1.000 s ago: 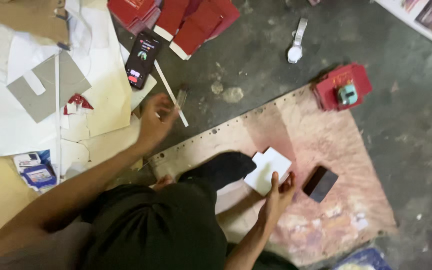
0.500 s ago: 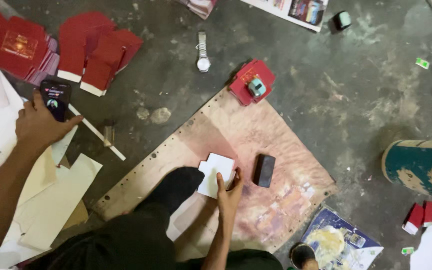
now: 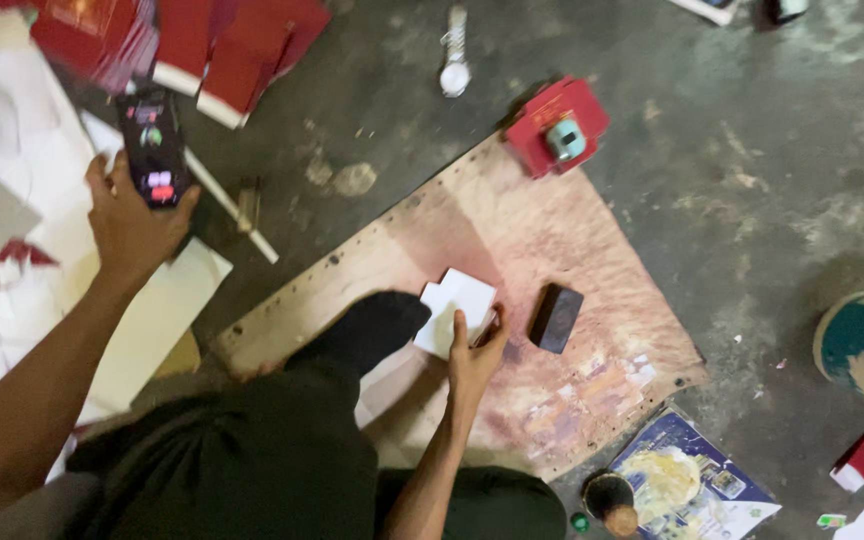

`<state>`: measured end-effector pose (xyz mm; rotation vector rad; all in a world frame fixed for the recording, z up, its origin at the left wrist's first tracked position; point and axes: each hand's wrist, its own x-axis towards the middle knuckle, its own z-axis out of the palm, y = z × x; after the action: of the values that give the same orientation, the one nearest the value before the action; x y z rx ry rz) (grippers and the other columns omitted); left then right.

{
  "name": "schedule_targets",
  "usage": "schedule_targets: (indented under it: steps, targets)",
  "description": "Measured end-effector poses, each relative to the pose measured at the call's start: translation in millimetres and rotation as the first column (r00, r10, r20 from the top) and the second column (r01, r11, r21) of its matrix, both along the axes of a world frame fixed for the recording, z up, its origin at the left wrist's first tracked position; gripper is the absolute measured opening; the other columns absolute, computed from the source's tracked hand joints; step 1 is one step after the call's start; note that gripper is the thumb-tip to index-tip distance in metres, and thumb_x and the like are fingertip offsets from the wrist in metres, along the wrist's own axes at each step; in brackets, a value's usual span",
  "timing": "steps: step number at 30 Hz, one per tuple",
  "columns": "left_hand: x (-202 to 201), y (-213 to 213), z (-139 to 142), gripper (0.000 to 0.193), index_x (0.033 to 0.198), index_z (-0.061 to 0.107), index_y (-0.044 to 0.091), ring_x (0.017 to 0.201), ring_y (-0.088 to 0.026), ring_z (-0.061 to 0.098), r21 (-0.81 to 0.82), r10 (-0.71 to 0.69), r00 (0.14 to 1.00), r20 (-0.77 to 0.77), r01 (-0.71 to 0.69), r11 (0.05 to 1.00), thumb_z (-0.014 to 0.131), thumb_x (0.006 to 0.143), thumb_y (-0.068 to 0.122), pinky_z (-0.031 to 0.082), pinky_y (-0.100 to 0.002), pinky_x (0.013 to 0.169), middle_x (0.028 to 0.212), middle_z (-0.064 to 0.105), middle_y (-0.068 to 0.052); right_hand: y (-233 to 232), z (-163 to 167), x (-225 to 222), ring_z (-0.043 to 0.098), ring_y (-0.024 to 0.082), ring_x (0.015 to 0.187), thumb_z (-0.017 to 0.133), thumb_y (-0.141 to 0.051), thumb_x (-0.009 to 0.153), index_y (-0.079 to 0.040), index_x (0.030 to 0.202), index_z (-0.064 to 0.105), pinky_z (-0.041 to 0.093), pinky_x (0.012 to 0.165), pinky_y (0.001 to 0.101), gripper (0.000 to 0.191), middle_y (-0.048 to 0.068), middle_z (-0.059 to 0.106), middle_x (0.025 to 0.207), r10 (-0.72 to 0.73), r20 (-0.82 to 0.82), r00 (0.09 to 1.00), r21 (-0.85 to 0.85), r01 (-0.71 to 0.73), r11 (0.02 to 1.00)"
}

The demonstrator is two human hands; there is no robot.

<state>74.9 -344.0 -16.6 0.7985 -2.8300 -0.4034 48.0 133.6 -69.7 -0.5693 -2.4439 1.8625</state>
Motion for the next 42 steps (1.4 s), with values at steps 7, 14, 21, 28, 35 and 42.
schedule_targets:
  steps: [7, 14, 21, 28, 35, 42]
  targets:
    - [31, -16, -14, 0.097, 0.162, 0.03, -0.004, 0.13, -0.044, 0.048, -0.013, -0.044, 0.986, -0.158, 0.043, 0.999, 0.086, 0.099, 0.044, 0.041, -0.054, 0.11, 0.144, 0.052, -0.026, -10, 5, 2, 0.058, 0.027, 0.124, 0.081, -0.016, 0.092, 0.004, 0.146, 0.044, 0.048, 0.107, 0.0353, 0.068, 0.021, 0.056, 0.139, 0.069, 0.029, 0.997, -0.005, -0.068, 0.998]
    - [32, -22, -1, 0.083, 0.158, 0.039, -0.002, 0.126, -0.041, 0.049, -0.019, -0.074, 0.997, -0.025, 0.074, 0.997, 0.081, 0.101, 0.041, 0.044, -0.052, 0.106, 0.133, 0.051, -0.024, -16, 13, 4, 0.062, 0.026, 0.116, 0.078, -0.019, 0.092, 0.002, 0.147, 0.043, 0.051, 0.1, 0.035, 0.069, 0.02, 0.061, 0.13, 0.045, 0.136, 0.99, 0.014, -0.048, 0.999]
    - [34, -7, 0, 0.064, 0.146, 0.052, 0.001, 0.128, -0.039, 0.05, -0.036, -0.065, 0.995, -0.075, 0.062, 0.997, 0.08, 0.101, 0.037, 0.045, -0.051, 0.102, 0.135, 0.051, -0.022, -18, 20, 3, 0.06, 0.026, 0.121, 0.079, -0.019, 0.094, 0.004, 0.145, 0.043, 0.048, 0.104, 0.036, 0.067, 0.021, 0.059, 0.135, 0.07, 0.047, 0.996, 0.028, -0.072, 0.997]
    - [36, -6, 1, 0.061, 0.146, 0.053, 0.006, 0.131, -0.038, 0.05, -0.041, -0.068, 0.995, -0.077, 0.065, 0.997, 0.08, 0.101, 0.036, 0.046, -0.051, 0.103, 0.139, 0.05, -0.019, -17, 26, 2, 0.06, 0.026, 0.123, 0.076, -0.017, 0.095, 0.004, 0.144, 0.047, 0.048, 0.106, 0.0357, 0.06, 0.021, 0.059, 0.137, 0.092, 0.051, 0.994, 0.032, -0.094, 0.995]
    - [31, -7, 5, 0.067, 0.147, 0.051, 0.001, 0.131, -0.043, 0.047, -0.066, -0.082, 0.995, -0.048, 0.078, 0.995, 0.08, 0.099, 0.038, 0.043, -0.053, 0.1, 0.141, 0.046, -0.026, -11, 35, 3, 0.061, 0.025, 0.121, 0.076, -0.015, 0.097, 0.005, 0.142, 0.049, 0.048, 0.105, 0.0351, 0.056, 0.02, 0.061, 0.135, 0.073, 0.037, 0.997, 0.036, -0.074, 0.997]
    - [-22, 141, 107, 0.065, 0.133, 0.053, -0.008, 0.115, -0.044, 0.052, 0.152, -0.452, 0.809, -0.377, 0.535, 0.831, 0.081, 0.091, 0.033, 0.044, -0.051, 0.092, 0.126, 0.051, -0.029, -2, 46, 10, 0.065, 0.019, 0.114, 0.07, -0.006, 0.097, 0.005, 0.136, 0.06, 0.052, 0.099, 0.0317, 0.042, 0.014, 0.068, 0.13, -0.149, 0.056, 0.987, -0.232, 0.158, 0.96]
